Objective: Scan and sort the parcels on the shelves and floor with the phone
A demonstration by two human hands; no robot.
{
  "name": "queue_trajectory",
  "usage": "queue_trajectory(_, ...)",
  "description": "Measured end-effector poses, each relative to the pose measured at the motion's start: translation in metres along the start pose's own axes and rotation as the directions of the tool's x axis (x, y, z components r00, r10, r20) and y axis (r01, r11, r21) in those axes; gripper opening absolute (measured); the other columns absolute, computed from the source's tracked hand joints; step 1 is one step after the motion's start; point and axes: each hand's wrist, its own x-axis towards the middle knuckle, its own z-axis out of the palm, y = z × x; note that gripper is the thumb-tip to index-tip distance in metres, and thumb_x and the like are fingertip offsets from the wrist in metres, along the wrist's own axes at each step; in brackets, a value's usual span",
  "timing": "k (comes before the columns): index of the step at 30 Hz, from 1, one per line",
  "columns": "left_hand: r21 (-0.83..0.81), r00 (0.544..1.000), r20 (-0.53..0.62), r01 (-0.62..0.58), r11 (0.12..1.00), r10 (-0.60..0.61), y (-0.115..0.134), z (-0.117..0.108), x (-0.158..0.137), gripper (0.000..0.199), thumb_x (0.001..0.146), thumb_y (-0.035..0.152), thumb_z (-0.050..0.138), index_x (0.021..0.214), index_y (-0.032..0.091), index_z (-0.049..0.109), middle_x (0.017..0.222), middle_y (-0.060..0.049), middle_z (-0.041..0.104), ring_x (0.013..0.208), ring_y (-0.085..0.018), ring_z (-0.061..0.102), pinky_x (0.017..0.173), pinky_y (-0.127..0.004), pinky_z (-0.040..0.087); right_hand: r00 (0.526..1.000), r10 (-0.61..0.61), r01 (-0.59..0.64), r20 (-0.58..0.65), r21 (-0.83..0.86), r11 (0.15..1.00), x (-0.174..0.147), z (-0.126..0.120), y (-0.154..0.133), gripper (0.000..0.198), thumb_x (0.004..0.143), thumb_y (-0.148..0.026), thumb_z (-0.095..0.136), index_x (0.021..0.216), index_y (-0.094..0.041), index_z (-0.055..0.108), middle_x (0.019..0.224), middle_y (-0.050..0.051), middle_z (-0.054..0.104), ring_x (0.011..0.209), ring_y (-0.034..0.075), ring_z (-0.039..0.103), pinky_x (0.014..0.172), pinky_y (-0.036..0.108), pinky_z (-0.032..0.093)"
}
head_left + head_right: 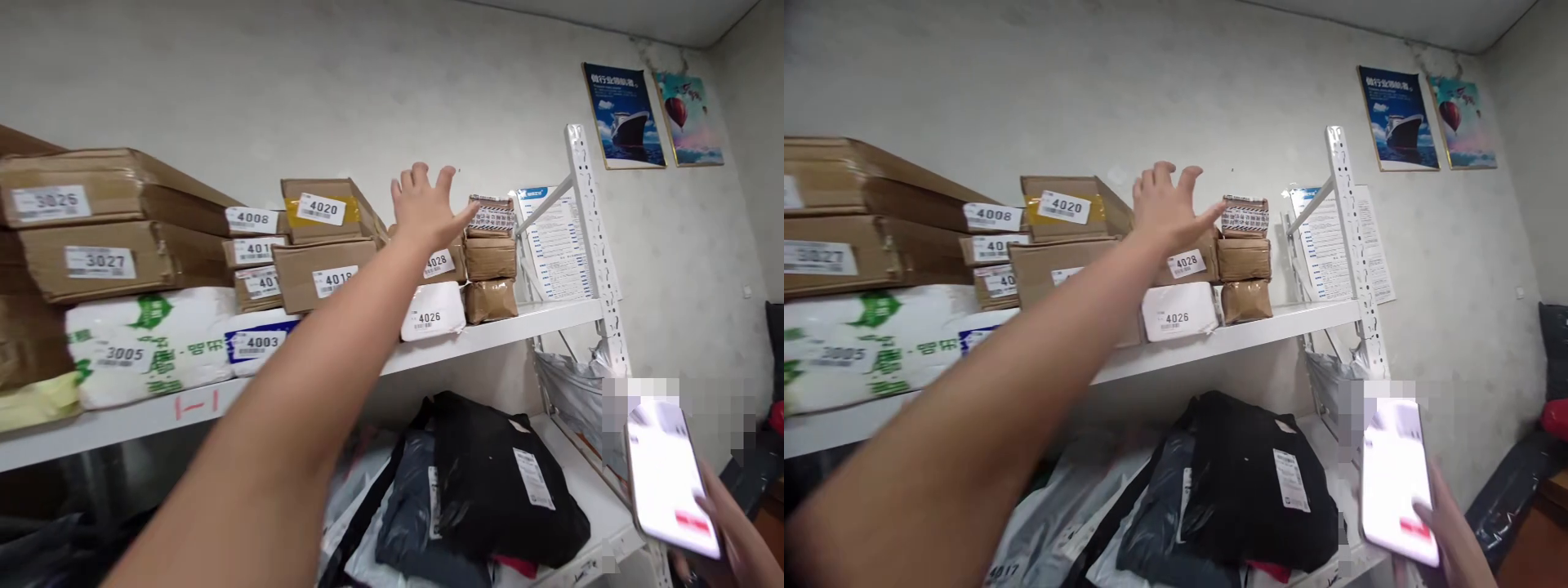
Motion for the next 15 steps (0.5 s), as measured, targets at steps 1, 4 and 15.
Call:
queue_trajectory(1, 0.025, 0.999, 0.002, -0.04, 0.999, 0.04, -0.016, -0.011, -0.004, 0.072, 0.089, 0.065, 0.04, 0.148, 0.024, 0.043, 0.15, -0.017, 0.039, 0.14, -0.037, 0.034, 0.118, -0.05, 0.022, 1.0, -0.013, 0.011, 0.015, 0.121, 0.993, 0.019, 0.018, -0.022, 0.078, 0.079, -0.061, 0.066, 0.147, -0.032, 0.044, 0.095, 0.007, 0.076, 0.072, 0.035, 0.073, 0.043, 0.042, 0.056)
queue_trajectory(4, 0.092, 0.99, 0.007, -0.141, 0.986, 0.141, -0.063, -0.045, -0.018, 0.066, 0.091, 0.059, 0.039, 0.145, 0.02, 0.047, 0.149, -0.017, 0.041, 0.138, -0.036, 0.036, 0.117, -0.049, 0.026, 0.994, -0.091, 0.075, 0.055, 0.234, 0.969, 0.081, 0.078, -0.098, 0.05, 0.086, -0.039, 0.065, 0.132, -0.024, 0.053, 0.089, 0.007, 0.076, 0.071, 0.027, 0.073, 0.038, 0.026, 0.051)
queue_trajectory(15, 0.287, 0.97, 0.15, -0.23, 0.93, 0.194, -0.192, -0.094, -0.061, 0.07, 0.084, 0.055, 0.055, 0.141, 0.015, 0.049, 0.145, -0.018, 0.047, 0.135, -0.034, 0.042, 0.112, -0.047, 0.039, 0.986, -0.077, 0.012, -0.15, -0.396, 0.918, 0.201, 0.16, -0.185, 0.026, 0.094, -0.036, 0.06, 0.078, -0.016, 0.063, 0.072, 0.017, 0.071, 0.083, 0.033, 0.072, 0.069, 0.043, 0.06)
